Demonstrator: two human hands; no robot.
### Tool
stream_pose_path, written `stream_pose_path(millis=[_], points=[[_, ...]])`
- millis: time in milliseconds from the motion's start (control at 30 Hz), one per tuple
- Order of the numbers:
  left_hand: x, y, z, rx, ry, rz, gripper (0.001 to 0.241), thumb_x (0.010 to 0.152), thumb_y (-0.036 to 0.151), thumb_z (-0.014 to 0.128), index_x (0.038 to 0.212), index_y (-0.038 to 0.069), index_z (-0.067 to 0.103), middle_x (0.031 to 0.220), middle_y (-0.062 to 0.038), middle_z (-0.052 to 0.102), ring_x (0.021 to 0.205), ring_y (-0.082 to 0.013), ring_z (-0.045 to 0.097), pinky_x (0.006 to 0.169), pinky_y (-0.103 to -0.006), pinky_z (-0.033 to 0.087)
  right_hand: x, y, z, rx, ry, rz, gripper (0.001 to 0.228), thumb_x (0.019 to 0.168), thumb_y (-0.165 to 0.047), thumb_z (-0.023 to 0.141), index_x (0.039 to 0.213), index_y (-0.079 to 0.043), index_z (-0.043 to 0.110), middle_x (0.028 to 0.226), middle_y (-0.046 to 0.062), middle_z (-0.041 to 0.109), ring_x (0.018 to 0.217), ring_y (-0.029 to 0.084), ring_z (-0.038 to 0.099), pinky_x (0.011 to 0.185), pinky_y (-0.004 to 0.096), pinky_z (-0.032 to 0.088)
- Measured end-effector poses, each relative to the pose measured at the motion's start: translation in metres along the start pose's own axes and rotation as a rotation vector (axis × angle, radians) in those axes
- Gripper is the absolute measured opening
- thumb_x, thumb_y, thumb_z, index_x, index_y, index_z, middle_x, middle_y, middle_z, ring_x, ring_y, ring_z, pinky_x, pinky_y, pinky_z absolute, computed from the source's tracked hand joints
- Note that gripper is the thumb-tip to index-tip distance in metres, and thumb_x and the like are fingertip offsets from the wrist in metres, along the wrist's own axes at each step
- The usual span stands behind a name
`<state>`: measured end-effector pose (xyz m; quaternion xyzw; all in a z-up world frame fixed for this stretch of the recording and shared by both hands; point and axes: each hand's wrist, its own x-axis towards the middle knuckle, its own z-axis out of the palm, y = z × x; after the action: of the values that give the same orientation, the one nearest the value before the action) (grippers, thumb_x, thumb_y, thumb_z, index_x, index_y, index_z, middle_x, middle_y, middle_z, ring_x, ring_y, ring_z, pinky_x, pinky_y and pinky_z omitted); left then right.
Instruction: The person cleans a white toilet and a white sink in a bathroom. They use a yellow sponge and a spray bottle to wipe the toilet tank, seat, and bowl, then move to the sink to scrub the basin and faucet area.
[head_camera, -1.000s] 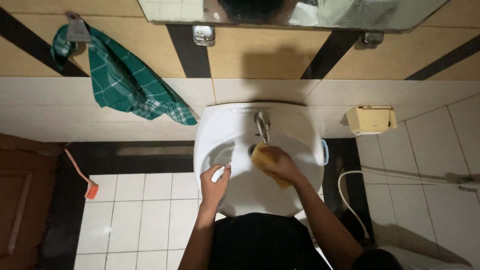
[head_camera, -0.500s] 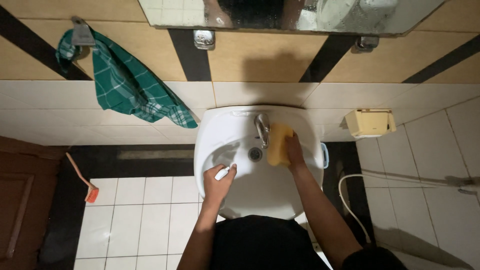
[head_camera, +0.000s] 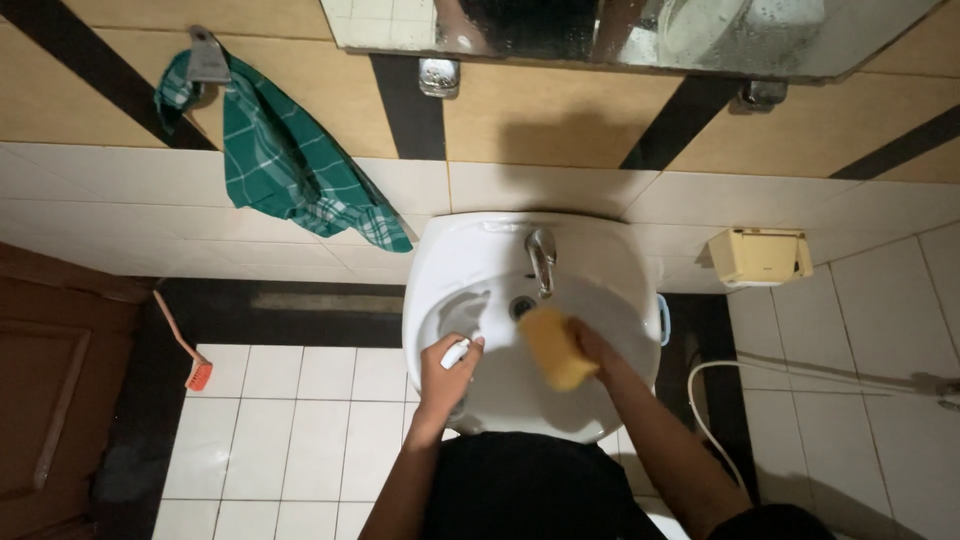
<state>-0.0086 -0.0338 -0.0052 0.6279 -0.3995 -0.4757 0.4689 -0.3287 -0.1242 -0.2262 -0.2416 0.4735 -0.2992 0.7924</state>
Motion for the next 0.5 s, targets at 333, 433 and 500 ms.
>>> stream_pose_path(millis=[333,433,500], points=[[0.018,-0.026,0.019,0.005,-0.084,0.313,0.008,0.089,0.009,0.079,0.083,0.005,0.075,0.068,-0.011,0.071,0.068,-0.014,0.063,0.065,-0.0319,0.053,0.046,-0.046,0.074,0.495,-0.125,0.031,0.071,0.085,-0.059,0.067,0.134,-0.007,0.065,0.116,0.02,0.074,0.094,0.034,0.074,0.087,0.049,0.058],[0.017,-0.03,0.027,0.087,-0.108,0.39,0.006,0.087,0.009,0.078,0.087,0.004,0.076,0.076,-0.009,0.076,0.07,-0.0149,0.068,0.068,-0.0302,0.055,0.023,-0.035,0.08,0.446,-0.255,-0.116,0.071,0.082,-0.026,0.07,0.146,-0.002,0.052,0.13,0.021,0.068,0.112,0.034,0.069,0.099,0.045,0.054],[0.018,-0.033,0.03,0.137,-0.09,0.45,0.01,0.084,0.009,0.075,0.091,0.002,0.076,0.08,-0.005,0.078,0.07,-0.0142,0.068,0.068,-0.0268,0.054,0.012,-0.03,0.079,0.381,-0.336,-0.274,0.08,0.075,-0.011,0.069,0.15,0.0,0.045,0.129,0.021,0.066,0.115,0.033,0.067,0.098,0.042,0.054]])
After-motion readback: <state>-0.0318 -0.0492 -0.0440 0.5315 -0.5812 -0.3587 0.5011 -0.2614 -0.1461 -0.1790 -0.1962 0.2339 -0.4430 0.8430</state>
